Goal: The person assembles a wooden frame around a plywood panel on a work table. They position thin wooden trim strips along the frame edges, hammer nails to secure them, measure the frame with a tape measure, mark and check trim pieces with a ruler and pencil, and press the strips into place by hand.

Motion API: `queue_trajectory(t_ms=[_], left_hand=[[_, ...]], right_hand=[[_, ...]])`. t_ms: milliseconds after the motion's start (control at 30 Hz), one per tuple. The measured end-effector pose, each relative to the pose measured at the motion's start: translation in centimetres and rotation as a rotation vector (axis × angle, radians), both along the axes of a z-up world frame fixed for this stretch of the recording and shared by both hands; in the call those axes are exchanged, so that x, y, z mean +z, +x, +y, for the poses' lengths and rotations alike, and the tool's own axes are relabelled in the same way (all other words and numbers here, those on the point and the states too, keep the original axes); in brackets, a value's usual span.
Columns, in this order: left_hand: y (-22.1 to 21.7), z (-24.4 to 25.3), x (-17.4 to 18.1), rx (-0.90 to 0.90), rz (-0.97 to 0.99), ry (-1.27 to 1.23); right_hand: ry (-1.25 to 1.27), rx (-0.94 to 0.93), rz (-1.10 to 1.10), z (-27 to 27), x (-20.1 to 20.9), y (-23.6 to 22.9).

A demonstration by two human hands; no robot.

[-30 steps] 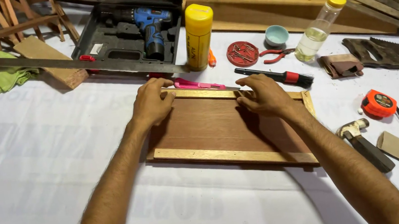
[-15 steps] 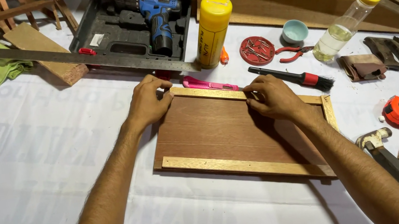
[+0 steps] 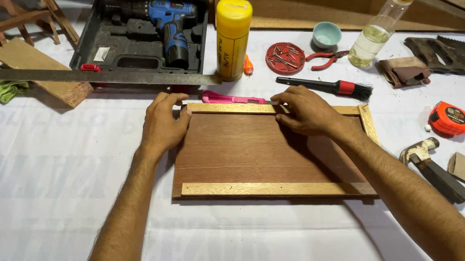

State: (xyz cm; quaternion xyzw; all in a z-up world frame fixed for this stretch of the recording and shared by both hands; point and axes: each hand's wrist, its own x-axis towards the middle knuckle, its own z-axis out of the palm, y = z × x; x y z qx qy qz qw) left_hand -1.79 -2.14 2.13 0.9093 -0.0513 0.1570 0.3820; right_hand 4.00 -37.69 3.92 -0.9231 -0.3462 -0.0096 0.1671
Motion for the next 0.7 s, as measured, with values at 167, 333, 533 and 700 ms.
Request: queue_trajectory(t_ms=[167,333,533,700], left_hand=[[-0.8,-1.3,1.9,-0.038,-0.128,0.068],[-0.3,-3.7,3.4,-0.170,-0.249,0.084],[-0.8,-9.3,7.2,-0.351,-0.176,0.081],[0.2,-14.9,5.8,-0.553,-0.312,0.040]], right_hand=[[0.044,-0.036,-0.075,-1.7,1.8,-1.4],[0.118,-0.082,-0.149,-5.5,4.1,-3.3],[0.193,-0.216,-0.263,-12.0,7.1,-7.3],[0.177,-0.556,-0.070,-15.6,8.3,-12.8]])
